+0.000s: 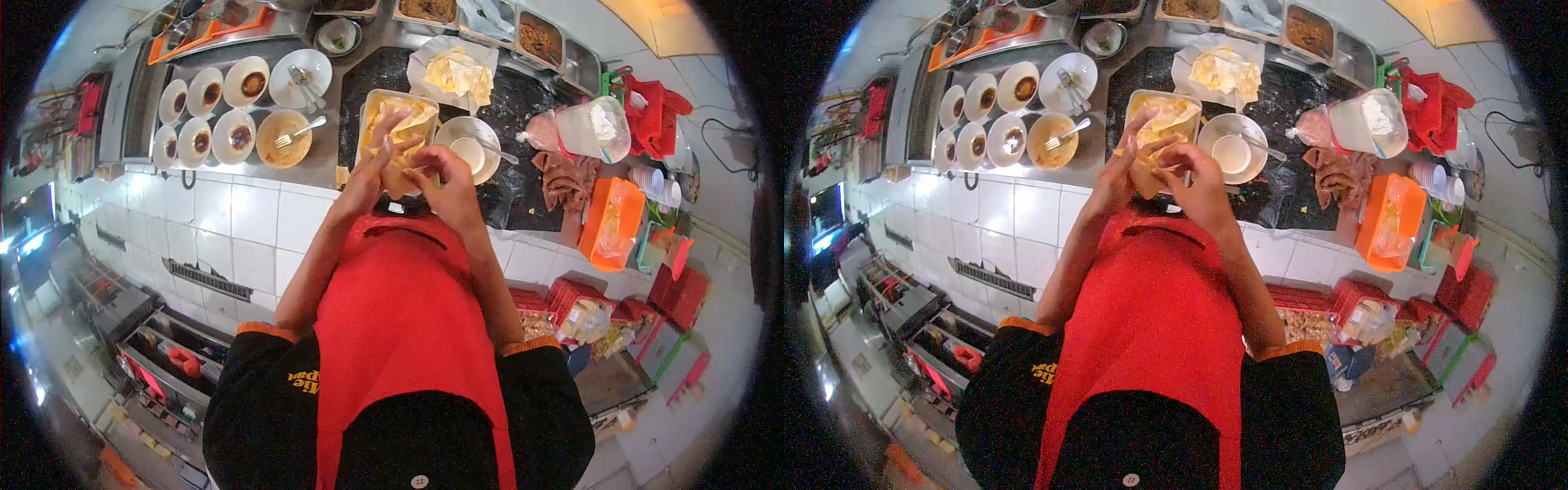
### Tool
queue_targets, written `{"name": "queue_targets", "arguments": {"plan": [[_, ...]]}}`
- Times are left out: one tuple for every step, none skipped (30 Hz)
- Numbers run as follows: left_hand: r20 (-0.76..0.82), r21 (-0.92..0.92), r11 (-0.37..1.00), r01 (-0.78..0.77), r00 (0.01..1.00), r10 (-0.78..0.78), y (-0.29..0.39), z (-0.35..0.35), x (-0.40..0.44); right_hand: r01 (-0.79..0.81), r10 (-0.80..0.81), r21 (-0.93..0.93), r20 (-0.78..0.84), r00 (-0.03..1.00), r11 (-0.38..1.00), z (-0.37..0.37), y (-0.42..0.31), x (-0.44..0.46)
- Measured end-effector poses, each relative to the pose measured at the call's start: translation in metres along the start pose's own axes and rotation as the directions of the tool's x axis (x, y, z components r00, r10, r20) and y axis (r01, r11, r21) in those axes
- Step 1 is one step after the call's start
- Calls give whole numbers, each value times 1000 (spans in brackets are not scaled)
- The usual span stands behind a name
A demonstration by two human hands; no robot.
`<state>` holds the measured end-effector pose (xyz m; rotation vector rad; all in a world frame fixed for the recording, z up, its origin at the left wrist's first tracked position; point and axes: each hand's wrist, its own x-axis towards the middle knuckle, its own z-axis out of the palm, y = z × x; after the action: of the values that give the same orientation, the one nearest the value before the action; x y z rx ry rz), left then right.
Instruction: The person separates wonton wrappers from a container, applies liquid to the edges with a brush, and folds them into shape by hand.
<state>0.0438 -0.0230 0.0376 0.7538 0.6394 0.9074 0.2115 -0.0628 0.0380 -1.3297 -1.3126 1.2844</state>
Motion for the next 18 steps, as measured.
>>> {"name": "queue_targets", "arguments": {"plan": [[-2,-70,997,31,1000,-32,0,1,1,34,-32,69,-32,999,997,-5,2,0],[-10,-63,998,26,1000,-27,0,2,3,33,-23,279,-40,999,960,-9,5,0],[-8,-55,998,41,999,-41,-1,2,5,36,-28,283,-32,999,958,-17,2,1],[-7,-48,997,55,998,-56,-2,3,7,-34,32,368,10,999,929,-26,-2,1],[-6,-43,997,69,998,-69,-3,3,9,-105,89,444,58,994,890,-33,-6,1],[-12,-40,997,61,998,-61,-9,-2,10,-120,115,393,36,993,912,-38,-9,2],[5,-21,996,89,996,-89,-18,-9,9,-118,109,392,44,993,912,-43,-10,3],[20,-2,993,119,993,-119,-28,-15,8,-115,114,418,27,993,901,-47,-10,2],[13,-2,994,112,994,-112,-33,-12,8,-112,120,443,9,993,889,-50,-10,2],[-35,-63,993,104,994,-107,-39,-8,9,-113,117,443,18,993,890,-51,-10,2],[-85,-125,988,94,991,-105,-45,-5,9,-45,65,408,-36,997,912,-49,-10,-1],[-94,-126,988,89,990,-101,-46,1,9,22,11,369,-88,996,929,-47,-13,-3],[-26,-320,929,185,979,-204,-47,5,9,18,11,369,-78,997,929,-47,-16,-7],[63,-494,823,280,956,-287,-47,9,9,46,-23,188,-125,992,981,-47,-22,-12],[60,-497,823,274,957,-283,-52,12,7,69,-69,-2,-166,984,998,-49,-25,-14],[40,-365,903,226,973,-228,-58,14,3,69,-69,-5,-163,984,998,-54,-24,-16],[29,-224,959,173,985,-171,-64,17,1,108,-114,-46,-164,980,993,-59,-21,-18],[-61,-71,981,182,981,-187,-70,20,4,150,-162,-86,-162,973,985,-65,-19,-19]]}}
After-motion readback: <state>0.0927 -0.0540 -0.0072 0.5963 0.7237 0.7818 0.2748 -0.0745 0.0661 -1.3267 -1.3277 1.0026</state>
